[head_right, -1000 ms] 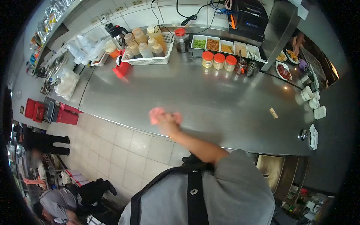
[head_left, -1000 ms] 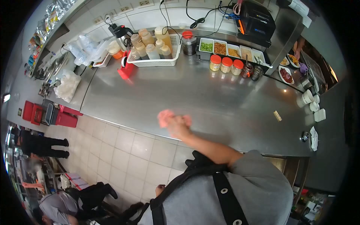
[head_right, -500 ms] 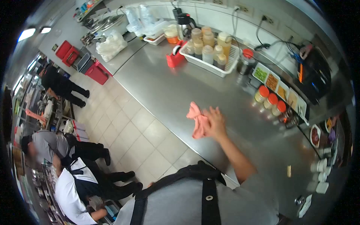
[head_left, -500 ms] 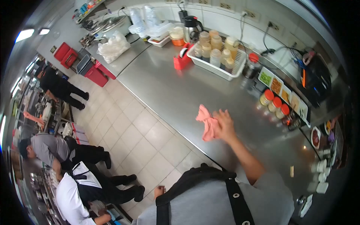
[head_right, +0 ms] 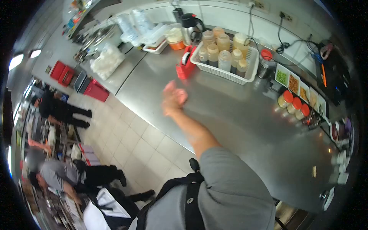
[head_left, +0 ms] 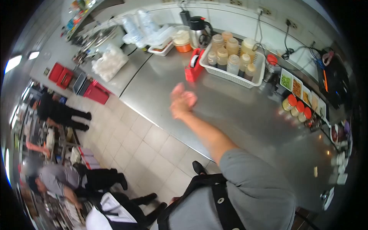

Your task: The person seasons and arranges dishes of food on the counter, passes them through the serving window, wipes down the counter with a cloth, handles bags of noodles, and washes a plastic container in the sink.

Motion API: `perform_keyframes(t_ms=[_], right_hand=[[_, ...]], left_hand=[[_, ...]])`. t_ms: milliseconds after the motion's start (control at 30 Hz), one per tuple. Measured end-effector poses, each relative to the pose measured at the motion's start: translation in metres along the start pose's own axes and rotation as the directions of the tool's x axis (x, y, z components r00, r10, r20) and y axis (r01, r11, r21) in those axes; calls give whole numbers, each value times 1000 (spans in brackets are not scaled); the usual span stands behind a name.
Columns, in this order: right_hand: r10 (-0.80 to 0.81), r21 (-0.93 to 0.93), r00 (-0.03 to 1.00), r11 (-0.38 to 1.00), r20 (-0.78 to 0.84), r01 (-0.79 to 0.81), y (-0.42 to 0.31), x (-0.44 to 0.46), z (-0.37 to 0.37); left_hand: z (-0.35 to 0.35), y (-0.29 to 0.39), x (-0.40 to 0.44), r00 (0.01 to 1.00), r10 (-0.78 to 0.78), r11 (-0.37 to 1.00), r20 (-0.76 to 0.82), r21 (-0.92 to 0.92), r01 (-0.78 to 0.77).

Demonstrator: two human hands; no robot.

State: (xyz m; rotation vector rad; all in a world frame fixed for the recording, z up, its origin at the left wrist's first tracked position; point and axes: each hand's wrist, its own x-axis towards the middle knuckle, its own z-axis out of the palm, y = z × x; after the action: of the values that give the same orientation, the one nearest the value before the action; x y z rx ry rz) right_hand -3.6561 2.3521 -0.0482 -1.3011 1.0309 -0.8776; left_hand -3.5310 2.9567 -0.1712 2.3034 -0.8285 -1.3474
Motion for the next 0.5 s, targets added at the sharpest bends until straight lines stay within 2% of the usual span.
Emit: perform_keyframes(t_ms=[33, 67, 100, 133, 167, 200, 233, 267, 300, 333, 367, 400, 433, 467, 500], right_hand=[[18, -186, 988, 982, 152, 11, -8, 0, 31], [9, -408, 940, 902, 340, 139, -25, -6, 54], [-17, -492, 874, 821, 485, 289, -34, -20, 71], [-74, -498, 819, 762, 569, 414, -39, -36, 82], [-398, -555, 784, 556, 477, 619, -21, -62, 76], [-676, -696, 659, 297, 330, 654, -2, -87, 69], [-741, -735, 631, 293, 231, 612, -9, -107, 41], [-690, -621, 711, 501, 134, 603, -7, -128, 6], [-626, -467, 779, 679, 35, 567, -5, -150, -29], [-449, -90, 892, 891, -44, 444, -2, -175, -83], [-249, 326, 961, 905, -120, 275, -1, -202, -137], [-407, -132, 883, 913, -232, 386, -4, -248, -178], [-554, -734, 761, 661, -338, 155, -9, -295, -219], [-669, -899, 610, 393, -425, -195, -14, -342, -260], [-612, -825, 555, 391, -564, -408, -1, -393, -299]], left_hand=[[-20, 9, 18, 1000, 20, 1000, 7, 15, -20], [-38, 17, 37, 999, 35, 999, 10, 10, -35], [-57, 25, 55, 999, 43, 999, 9, -9, -43], [-74, 35, 73, 998, 52, 998, 18, -24, -52], [-91, 55, 85, 998, 55, 995, 31, -80, -53], [-104, 67, 104, 998, 43, 995, 46, -92, -39], [-115, 57, 140, 991, 83, 987, 108, -143, -67], [-126, 67, 159, 986, 47, 989, 160, -148, -23], [-143, 103, 156, 914, 319, 929, 251, 108, -354], [-142, 127, 158, 973, 134, 991, 186, -2, -136], [-136, 148, 161, 987, 74, 992, 139, 92, -87], [-132, 164, 167, 984, 65, 994, 165, 74, -78], [-125, 177, 173, 978, 68, 992, 197, 90, -87], [-114, 194, 169, 972, 74, 982, 223, 155, -110], [-103, 210, 168, 965, 83, 966, 249, 218, -139]])
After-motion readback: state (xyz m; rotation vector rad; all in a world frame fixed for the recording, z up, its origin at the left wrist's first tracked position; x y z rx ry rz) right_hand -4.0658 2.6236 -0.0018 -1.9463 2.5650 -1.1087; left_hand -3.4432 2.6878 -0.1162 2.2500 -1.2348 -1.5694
